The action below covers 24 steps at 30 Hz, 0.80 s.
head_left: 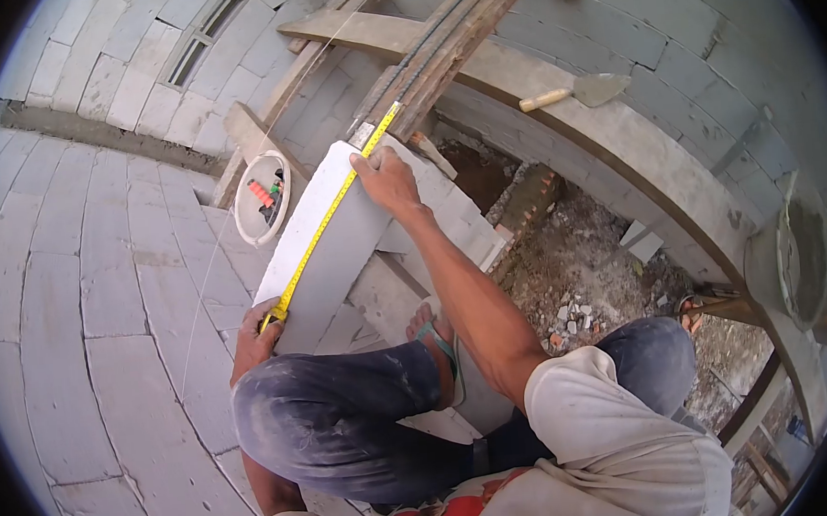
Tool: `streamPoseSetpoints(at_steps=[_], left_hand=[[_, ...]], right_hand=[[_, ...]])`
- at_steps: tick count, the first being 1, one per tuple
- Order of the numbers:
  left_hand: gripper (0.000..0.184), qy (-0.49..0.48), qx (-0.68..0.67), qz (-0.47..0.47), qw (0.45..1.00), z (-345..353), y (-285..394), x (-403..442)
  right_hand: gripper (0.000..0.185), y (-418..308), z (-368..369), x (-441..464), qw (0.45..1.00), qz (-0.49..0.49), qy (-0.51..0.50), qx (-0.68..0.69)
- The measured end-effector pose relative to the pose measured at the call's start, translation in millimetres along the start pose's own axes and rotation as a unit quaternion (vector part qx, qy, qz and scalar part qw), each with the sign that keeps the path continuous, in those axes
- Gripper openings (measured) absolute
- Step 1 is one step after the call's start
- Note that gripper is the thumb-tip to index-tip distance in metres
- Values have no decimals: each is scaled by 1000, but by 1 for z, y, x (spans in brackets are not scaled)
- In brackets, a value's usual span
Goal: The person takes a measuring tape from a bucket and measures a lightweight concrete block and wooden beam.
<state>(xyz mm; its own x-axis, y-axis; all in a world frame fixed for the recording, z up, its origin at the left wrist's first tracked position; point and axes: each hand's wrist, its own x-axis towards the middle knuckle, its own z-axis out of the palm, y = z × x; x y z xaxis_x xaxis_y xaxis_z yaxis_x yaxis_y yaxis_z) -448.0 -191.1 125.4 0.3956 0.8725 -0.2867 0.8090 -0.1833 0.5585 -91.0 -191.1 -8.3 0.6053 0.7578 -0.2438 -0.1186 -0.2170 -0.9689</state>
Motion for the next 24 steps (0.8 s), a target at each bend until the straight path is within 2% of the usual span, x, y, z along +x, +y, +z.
streamPoseSetpoints(at_steps=[2,4,8,11,14,17,21,24], left_hand=[[47,1,8,9,1000,0,1,0],[48,-1,3,-3,1000,-1,-3,1],[48,-4,5,-9,1000,-1,-5,3],[49,-1,27,10,1000,0,4,-2],[49,-3,21,16,1000,0,3,-3],[49,-4,20,2,1000,1,5,-2],[48,-1,18,-2,1000,1,3,-3],[48,-6,25,12,1000,0,6,-3]], right_hand=[[60,4,3,2,1000,5,3,-17],[54,34,24,25,998,-16,25,61],[59,26,8,8,975,53,7,216],[61,34,4,9,977,59,52,200],[59,39,2,13,976,84,54,194],[55,53,15,29,980,18,84,177],[52,56,17,38,987,4,100,128],[46,46,5,38,979,22,108,170]])
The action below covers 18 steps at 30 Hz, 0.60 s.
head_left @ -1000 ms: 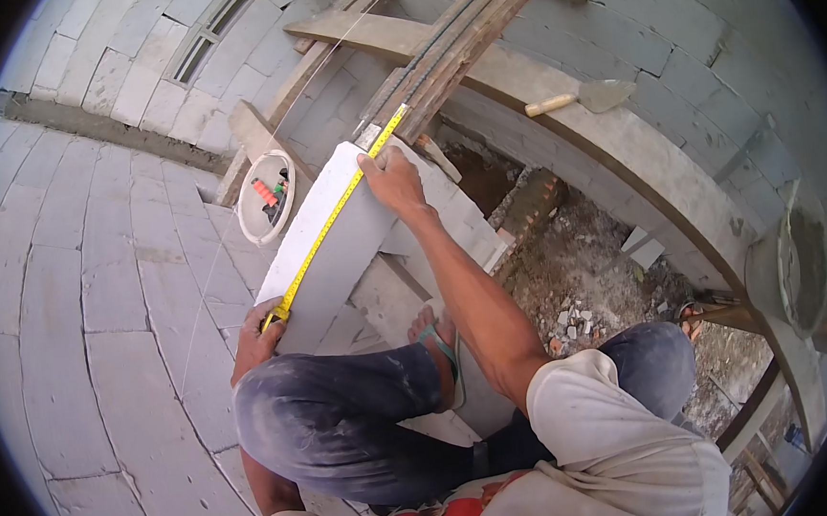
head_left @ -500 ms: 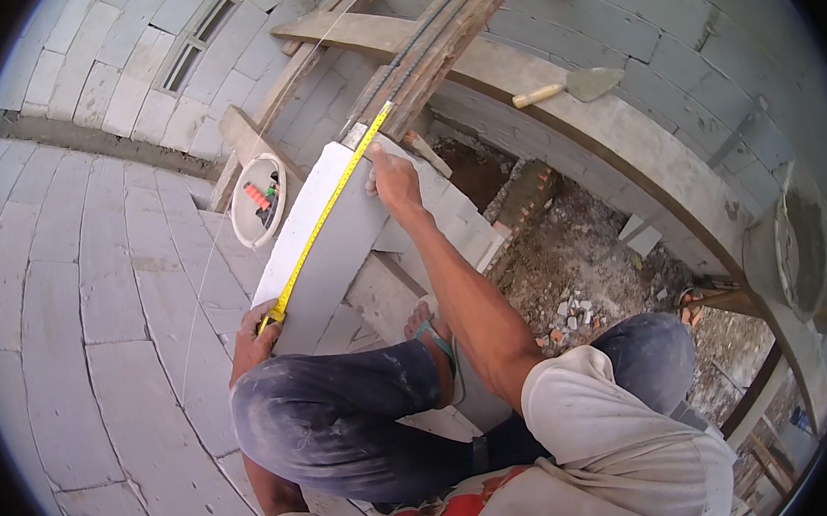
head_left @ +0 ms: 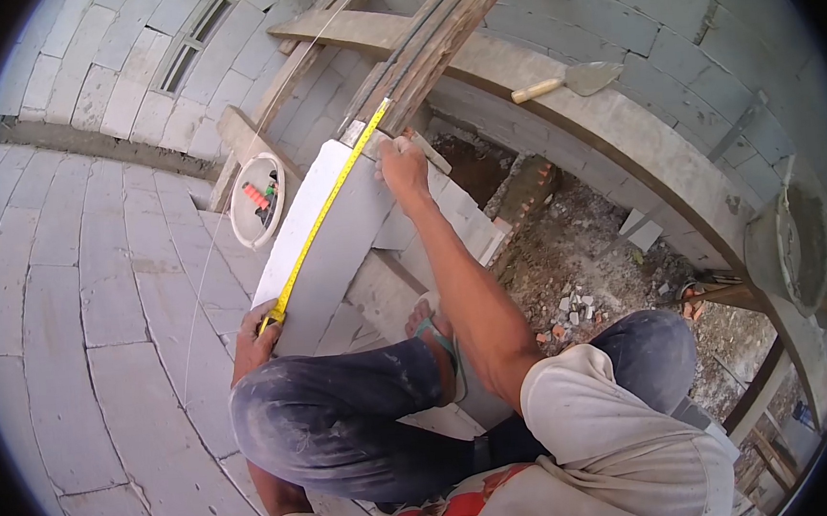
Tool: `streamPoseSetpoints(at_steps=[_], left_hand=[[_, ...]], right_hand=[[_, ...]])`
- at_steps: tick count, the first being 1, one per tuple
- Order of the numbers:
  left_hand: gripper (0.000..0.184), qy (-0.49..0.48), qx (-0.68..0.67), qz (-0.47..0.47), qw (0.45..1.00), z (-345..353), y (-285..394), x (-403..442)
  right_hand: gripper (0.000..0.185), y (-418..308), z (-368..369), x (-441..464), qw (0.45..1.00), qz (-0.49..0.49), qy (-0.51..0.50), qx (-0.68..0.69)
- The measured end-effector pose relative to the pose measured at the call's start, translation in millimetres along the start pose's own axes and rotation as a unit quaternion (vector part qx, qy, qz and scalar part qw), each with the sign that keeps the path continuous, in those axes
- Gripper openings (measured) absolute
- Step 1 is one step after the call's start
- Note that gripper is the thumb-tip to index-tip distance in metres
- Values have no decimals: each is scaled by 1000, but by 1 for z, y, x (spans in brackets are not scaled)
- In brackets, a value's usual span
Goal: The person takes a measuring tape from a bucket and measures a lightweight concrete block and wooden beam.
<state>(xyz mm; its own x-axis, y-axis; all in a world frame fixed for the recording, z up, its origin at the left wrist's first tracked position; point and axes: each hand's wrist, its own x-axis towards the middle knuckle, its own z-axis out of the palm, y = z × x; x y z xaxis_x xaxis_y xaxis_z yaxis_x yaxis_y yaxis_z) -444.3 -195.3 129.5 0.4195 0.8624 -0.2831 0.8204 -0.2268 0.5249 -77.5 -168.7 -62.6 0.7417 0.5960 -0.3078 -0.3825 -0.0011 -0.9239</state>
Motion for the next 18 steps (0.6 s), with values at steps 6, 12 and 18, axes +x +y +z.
streamPoseSetpoints(at_steps=[6,12,18], left_hand=[[49,-1,-11,-6,1000,-3,-7,3],[49,-11,-3,-12,1000,-7,-22,10],[49,-13,6,8,1000,-10,-30,17]], right_hand=[[22,-64,-53,31,966,-188,120,-132],[43,-116,-61,76,831,-353,-16,-430],[45,-137,-53,93,683,-375,-115,-616]])
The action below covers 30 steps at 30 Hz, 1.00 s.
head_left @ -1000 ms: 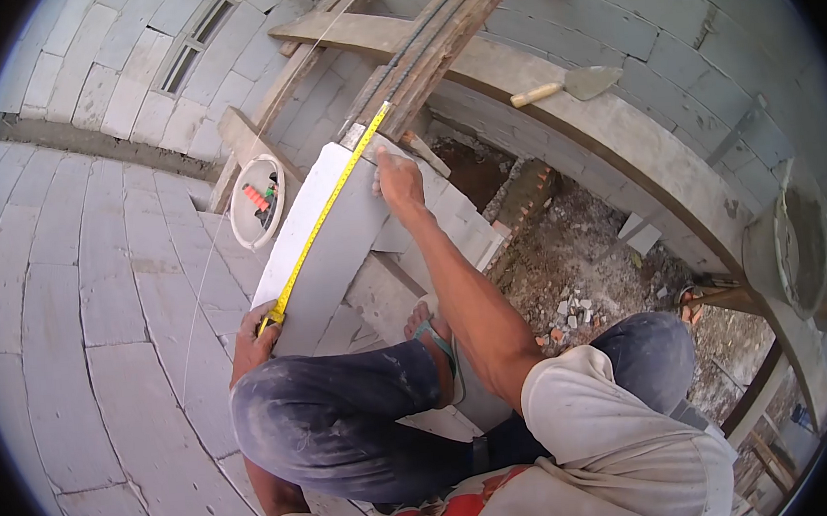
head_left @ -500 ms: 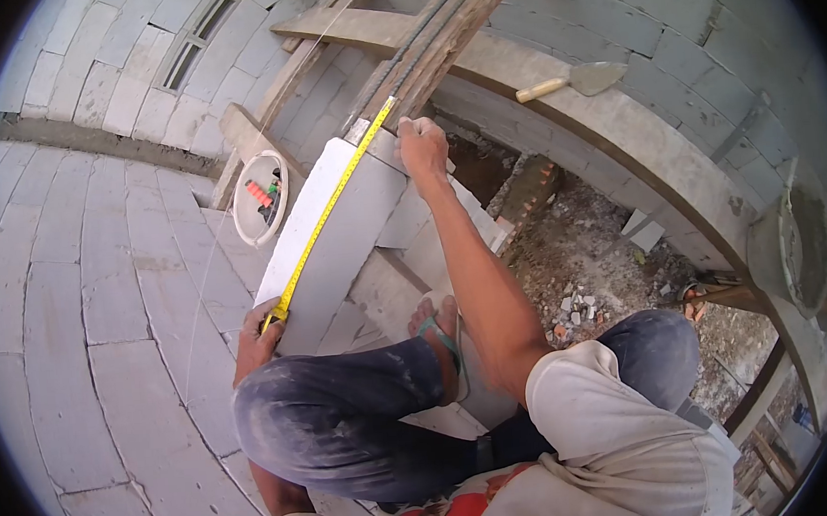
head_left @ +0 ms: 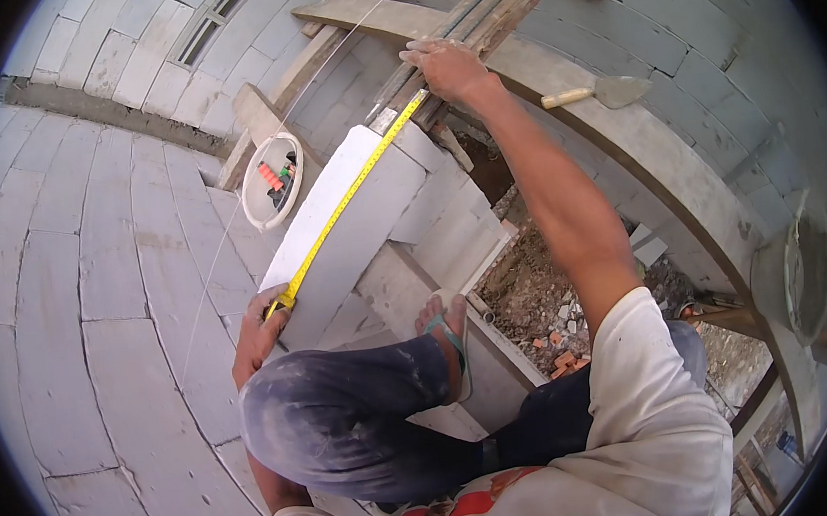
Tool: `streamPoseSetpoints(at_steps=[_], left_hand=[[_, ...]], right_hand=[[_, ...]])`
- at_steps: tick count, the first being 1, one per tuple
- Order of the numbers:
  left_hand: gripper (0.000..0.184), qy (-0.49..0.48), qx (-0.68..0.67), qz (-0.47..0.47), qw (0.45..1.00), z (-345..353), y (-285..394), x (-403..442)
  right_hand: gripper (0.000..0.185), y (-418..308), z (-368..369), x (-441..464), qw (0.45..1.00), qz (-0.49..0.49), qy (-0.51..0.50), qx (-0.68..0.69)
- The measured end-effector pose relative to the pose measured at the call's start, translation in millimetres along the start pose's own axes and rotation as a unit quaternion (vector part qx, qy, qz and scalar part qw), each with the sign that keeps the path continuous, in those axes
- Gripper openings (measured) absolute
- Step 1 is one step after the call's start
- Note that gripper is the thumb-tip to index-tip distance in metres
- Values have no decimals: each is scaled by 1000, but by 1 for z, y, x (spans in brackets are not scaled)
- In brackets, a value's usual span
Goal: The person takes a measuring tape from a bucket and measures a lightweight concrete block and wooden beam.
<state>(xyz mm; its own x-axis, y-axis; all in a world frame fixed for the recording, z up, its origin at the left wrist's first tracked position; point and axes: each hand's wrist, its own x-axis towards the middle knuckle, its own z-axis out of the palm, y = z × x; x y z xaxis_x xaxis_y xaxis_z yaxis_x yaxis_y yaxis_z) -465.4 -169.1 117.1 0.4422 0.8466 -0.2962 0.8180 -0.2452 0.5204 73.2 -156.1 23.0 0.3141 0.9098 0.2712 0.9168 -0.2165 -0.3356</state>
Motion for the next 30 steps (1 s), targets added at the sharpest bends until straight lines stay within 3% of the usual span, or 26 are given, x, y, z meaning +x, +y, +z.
streamPoseSetpoints(at_steps=[6,9,15,18,22,26,28,30], left_hand=[[51,3,-3,-15,1000,0,-12,6],[51,2,-10,-31,999,1,-12,6],[51,11,-4,-1,1000,2,-6,2],[50,20,6,22,1000,2,-10,3],[48,21,-17,-14,1000,6,-6,2],[48,5,-25,-52,998,5,1,0],[49,0,-32,-59,998,3,0,0],[51,-1,-38,-57,998,6,3,-4]], right_hand=[[45,3,-14,2,991,-28,-88,-101],[43,26,18,9,994,-86,-28,-68],[51,17,-7,13,979,-74,-134,-138],[40,24,-1,21,983,-91,-120,-105],[49,26,-7,2,987,-116,-46,-102],[53,65,-29,-9,997,-34,-62,-15],[36,95,-46,-14,994,6,-103,-46],[25,110,-73,-37,978,107,-120,131]])
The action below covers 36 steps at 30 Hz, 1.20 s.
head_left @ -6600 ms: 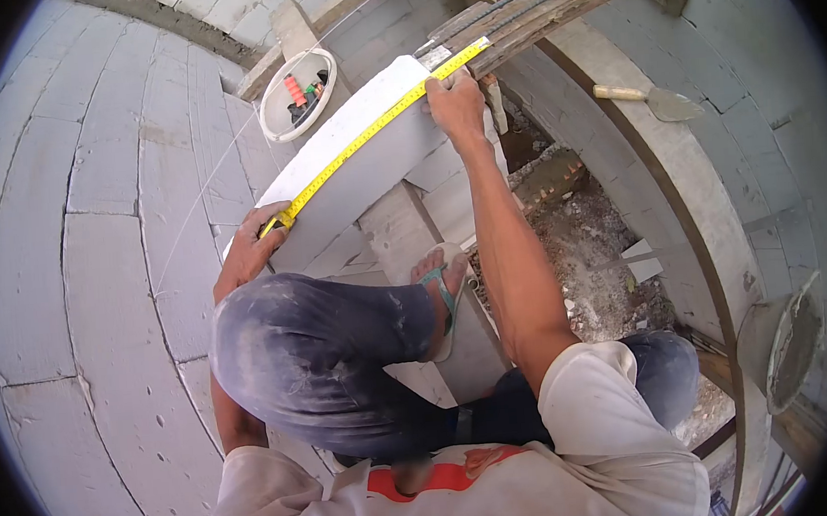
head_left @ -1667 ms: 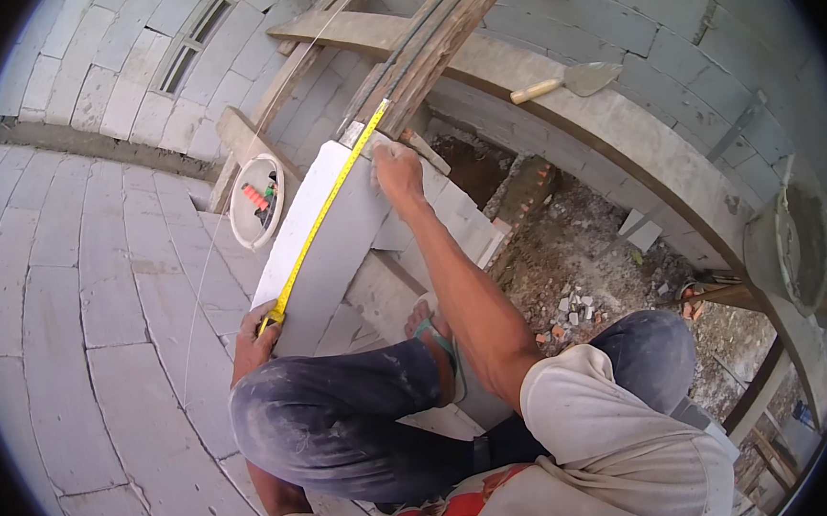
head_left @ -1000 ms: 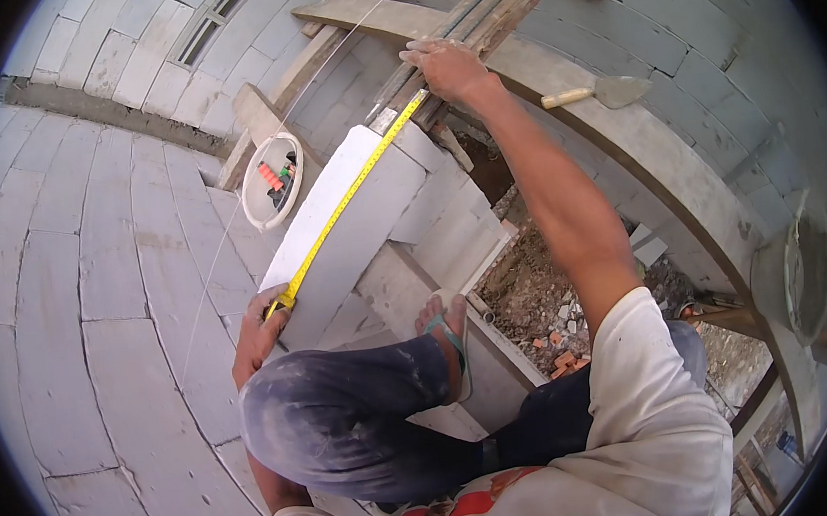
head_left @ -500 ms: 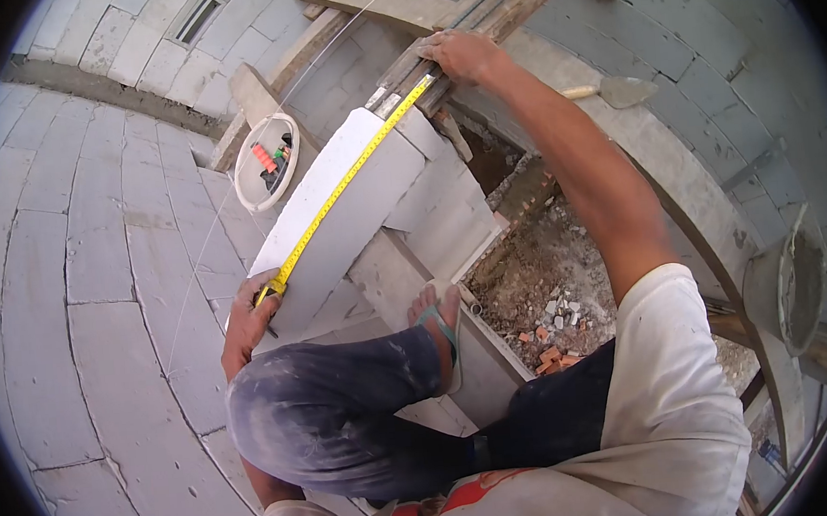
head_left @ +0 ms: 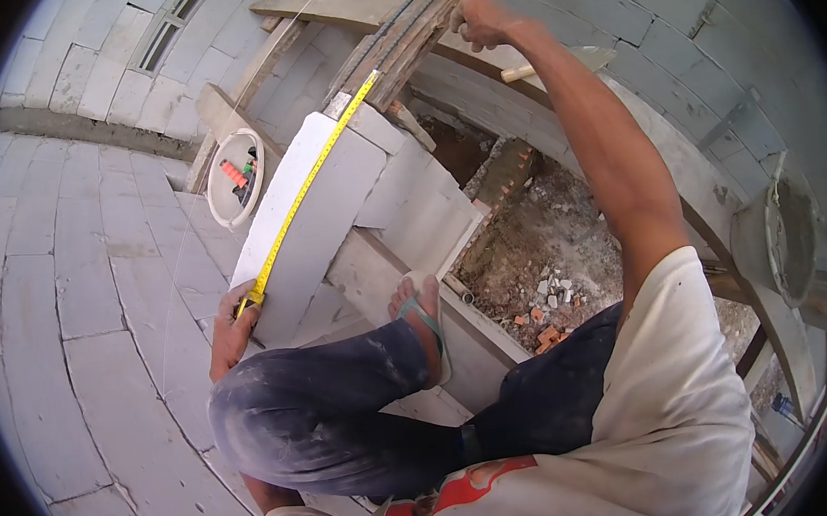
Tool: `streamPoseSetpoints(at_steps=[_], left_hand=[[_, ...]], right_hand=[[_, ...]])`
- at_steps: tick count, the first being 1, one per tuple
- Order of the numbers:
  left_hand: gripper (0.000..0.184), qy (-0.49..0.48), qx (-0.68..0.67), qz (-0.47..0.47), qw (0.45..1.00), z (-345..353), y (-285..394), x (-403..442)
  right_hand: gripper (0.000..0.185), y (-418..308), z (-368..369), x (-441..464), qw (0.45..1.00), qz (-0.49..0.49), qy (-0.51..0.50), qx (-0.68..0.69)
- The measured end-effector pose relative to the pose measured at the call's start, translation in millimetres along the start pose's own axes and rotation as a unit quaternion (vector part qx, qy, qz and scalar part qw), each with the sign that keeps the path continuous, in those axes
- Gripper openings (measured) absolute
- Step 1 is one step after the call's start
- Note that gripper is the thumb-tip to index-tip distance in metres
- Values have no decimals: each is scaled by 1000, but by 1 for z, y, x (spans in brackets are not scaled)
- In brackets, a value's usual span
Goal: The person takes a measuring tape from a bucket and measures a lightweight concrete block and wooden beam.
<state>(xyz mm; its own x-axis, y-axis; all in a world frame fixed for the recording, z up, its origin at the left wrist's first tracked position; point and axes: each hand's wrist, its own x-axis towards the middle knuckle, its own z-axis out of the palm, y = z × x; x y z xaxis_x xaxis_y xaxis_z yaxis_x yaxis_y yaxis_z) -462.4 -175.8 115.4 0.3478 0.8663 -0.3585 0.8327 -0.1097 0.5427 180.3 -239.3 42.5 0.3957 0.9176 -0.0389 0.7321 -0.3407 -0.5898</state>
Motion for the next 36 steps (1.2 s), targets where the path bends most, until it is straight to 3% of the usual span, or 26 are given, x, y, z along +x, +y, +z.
streamPoseSetpoints(at_steps=[1,5,8,11,13,15,18,20,22,24,30,33,36], left_hand=[[51,2,-3,6,1000,0,5,-3],[51,9,-27,1,1000,3,14,-10],[50,15,13,-3,1000,1,19,-12],[54,10,40,-20,999,-3,14,-7],[56,22,62,8,998,-3,-2,0],[56,24,79,31,996,-4,-10,3],[56,25,116,71,990,-3,-12,1],[56,21,86,47,995,-4,-5,0],[56,17,69,37,997,-5,-4,1],[57,13,63,38,997,-5,-7,2],[58,20,72,26,997,-3,-8,5],[58,22,69,3,997,-2,0,2],[57,15,62,-9,998,-2,6,0]], right_hand=[[21,6,-13,-12,995,39,-12,93],[20,8,-57,-42,998,49,23,39],[40,22,-74,-42,986,-10,160,43],[52,32,-117,-36,977,-86,196,8],[56,21,-149,-41,983,-61,162,67],[59,12,-171,-46,974,-50,220,-7],[67,7,-192,-45,970,-72,230,-4],[80,10,-192,-38,956,-46,288,-21],[76,5,-194,-38,953,-80,292,-7],[54,-58,-189,-71,955,-174,238,39],[53,-73,-191,-90,960,-124,252,2],[44,-74,-200,-101,962,-118,247,0],[35,-79,-205,-112,943,-136,303,21]])
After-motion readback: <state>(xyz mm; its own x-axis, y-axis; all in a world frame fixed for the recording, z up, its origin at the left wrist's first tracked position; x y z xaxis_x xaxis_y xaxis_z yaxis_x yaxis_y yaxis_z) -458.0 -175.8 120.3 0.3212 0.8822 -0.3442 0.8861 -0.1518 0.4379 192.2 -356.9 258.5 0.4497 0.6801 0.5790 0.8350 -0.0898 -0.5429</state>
